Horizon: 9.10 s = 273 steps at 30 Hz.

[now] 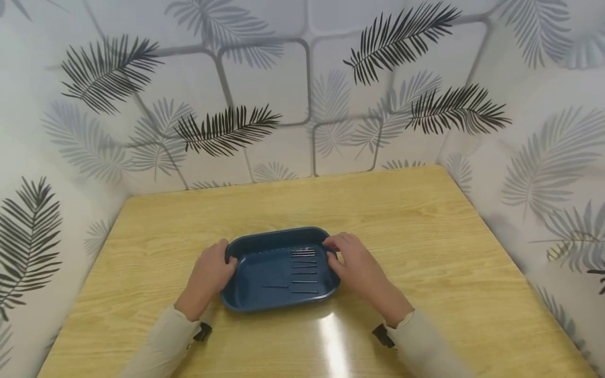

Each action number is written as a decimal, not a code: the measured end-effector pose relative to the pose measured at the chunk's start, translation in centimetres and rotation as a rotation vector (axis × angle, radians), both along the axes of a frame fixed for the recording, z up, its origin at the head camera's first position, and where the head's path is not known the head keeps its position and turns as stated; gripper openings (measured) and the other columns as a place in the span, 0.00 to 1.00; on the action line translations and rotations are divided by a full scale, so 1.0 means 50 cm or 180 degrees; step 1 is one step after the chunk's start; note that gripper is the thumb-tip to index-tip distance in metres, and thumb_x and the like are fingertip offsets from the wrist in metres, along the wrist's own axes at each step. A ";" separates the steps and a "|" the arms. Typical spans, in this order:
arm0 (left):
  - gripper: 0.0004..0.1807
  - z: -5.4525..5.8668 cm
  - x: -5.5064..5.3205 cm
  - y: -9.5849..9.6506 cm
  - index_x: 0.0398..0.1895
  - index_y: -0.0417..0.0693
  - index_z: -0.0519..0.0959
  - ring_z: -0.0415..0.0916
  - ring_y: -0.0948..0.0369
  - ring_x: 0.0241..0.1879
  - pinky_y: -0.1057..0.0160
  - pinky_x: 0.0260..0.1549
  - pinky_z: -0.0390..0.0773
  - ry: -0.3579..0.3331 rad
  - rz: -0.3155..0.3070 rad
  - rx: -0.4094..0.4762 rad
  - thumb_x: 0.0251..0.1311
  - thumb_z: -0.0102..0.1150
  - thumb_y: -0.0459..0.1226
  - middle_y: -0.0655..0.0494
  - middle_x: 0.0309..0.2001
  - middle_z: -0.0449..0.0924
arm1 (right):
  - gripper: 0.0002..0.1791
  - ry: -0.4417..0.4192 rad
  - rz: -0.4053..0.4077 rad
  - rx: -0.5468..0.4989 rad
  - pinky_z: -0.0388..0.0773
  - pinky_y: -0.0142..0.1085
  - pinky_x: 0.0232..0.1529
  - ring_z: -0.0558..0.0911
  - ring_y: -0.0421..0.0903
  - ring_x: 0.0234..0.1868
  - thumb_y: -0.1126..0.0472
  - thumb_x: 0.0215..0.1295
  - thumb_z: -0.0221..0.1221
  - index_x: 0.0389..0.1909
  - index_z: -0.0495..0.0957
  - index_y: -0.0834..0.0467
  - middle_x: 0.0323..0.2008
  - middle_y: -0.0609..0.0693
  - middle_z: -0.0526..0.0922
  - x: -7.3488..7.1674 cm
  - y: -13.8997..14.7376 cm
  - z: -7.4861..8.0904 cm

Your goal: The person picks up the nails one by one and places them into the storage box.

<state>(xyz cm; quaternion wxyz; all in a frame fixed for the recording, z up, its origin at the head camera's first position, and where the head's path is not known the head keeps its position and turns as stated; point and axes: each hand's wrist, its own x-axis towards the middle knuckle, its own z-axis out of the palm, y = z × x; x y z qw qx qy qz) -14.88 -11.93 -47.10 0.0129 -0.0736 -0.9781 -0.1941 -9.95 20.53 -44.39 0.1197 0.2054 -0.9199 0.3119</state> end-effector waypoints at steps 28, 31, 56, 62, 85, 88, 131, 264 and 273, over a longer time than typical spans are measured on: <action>0.11 0.000 0.001 0.000 0.39 0.42 0.71 0.68 0.54 0.28 0.55 0.28 0.68 0.0032 -0.0034 -0.0002 0.58 0.50 0.39 0.51 0.28 0.71 | 0.09 -0.1229 -0.0122 0.0628 0.73 0.41 0.36 0.75 0.43 0.33 0.66 0.55 0.61 0.37 0.77 0.63 0.30 0.48 0.77 0.017 0.065 -0.066; 0.10 0.002 0.001 -0.001 0.39 0.42 0.71 0.68 0.54 0.27 0.55 0.27 0.69 0.0067 -0.0036 0.0006 0.57 0.51 0.39 0.51 0.27 0.71 | 0.06 -0.1277 -0.0180 0.0649 0.72 0.40 0.35 0.75 0.42 0.32 0.65 0.55 0.61 0.34 0.78 0.61 0.29 0.47 0.76 0.015 0.062 -0.062; 0.11 0.005 0.003 -0.001 0.41 0.41 0.72 0.68 0.55 0.28 0.55 0.27 0.69 0.0083 -0.0062 0.0009 0.58 0.50 0.38 0.50 0.27 0.71 | 0.04 -0.1565 -0.0275 0.0560 0.71 0.39 0.35 0.73 0.42 0.31 0.67 0.57 0.59 0.34 0.75 0.60 0.28 0.47 0.75 0.008 0.055 -0.063; 0.11 0.007 0.001 -0.001 0.41 0.41 0.71 0.68 0.54 0.29 0.55 0.29 0.69 0.0066 -0.0055 0.0001 0.58 0.50 0.38 0.50 0.28 0.71 | 0.04 -0.1532 -0.0265 0.0545 0.71 0.39 0.34 0.72 0.42 0.31 0.68 0.57 0.59 0.33 0.75 0.60 0.28 0.47 0.75 0.007 0.056 -0.060; 0.10 0.005 0.001 -0.002 0.39 0.42 0.71 0.68 0.54 0.28 0.55 0.28 0.69 0.0060 -0.0047 -0.0014 0.58 0.50 0.38 0.50 0.27 0.71 | 0.04 -0.1257 -0.0245 0.0490 0.70 0.37 0.31 0.71 0.41 0.28 0.67 0.54 0.60 0.31 0.76 0.59 0.26 0.46 0.75 0.007 0.059 -0.059; 0.10 0.005 0.001 -0.002 0.40 0.41 0.71 0.68 0.54 0.28 0.55 0.28 0.69 0.0061 -0.0056 -0.0005 0.58 0.50 0.38 0.50 0.27 0.71 | 0.04 -0.1165 -0.0236 0.0485 0.71 0.38 0.31 0.73 0.41 0.29 0.68 0.54 0.60 0.31 0.77 0.59 0.27 0.46 0.76 0.006 0.058 -0.058; 0.12 0.006 0.000 -0.002 0.43 0.40 0.71 0.69 0.54 0.28 0.54 0.28 0.69 0.0003 -0.0047 0.0002 0.58 0.50 0.38 0.50 0.28 0.71 | 0.08 -0.0175 0.0313 0.0615 0.72 0.33 0.33 0.71 0.39 0.31 0.69 0.55 0.59 0.36 0.76 0.57 0.32 0.45 0.74 -0.030 -0.079 0.049; 0.11 -0.001 -0.001 -0.002 0.40 0.42 0.71 0.70 0.54 0.29 0.54 0.30 0.70 0.0027 0.0025 -0.0008 0.58 0.50 0.39 0.49 0.30 0.74 | 0.02 -0.1647 -0.0156 0.0687 0.71 0.37 0.31 0.73 0.41 0.27 0.68 0.54 0.60 0.30 0.77 0.60 0.25 0.46 0.75 0.015 0.083 -0.053; 0.13 -0.003 -0.001 -0.001 0.43 0.42 0.72 0.71 0.53 0.31 0.53 0.31 0.71 0.0025 0.0031 0.0008 0.58 0.50 0.39 0.48 0.32 0.75 | 0.07 -0.1663 -0.0278 0.0890 0.70 0.37 0.30 0.71 0.41 0.26 0.63 0.50 0.64 0.28 0.75 0.58 0.24 0.46 0.73 0.014 0.076 -0.060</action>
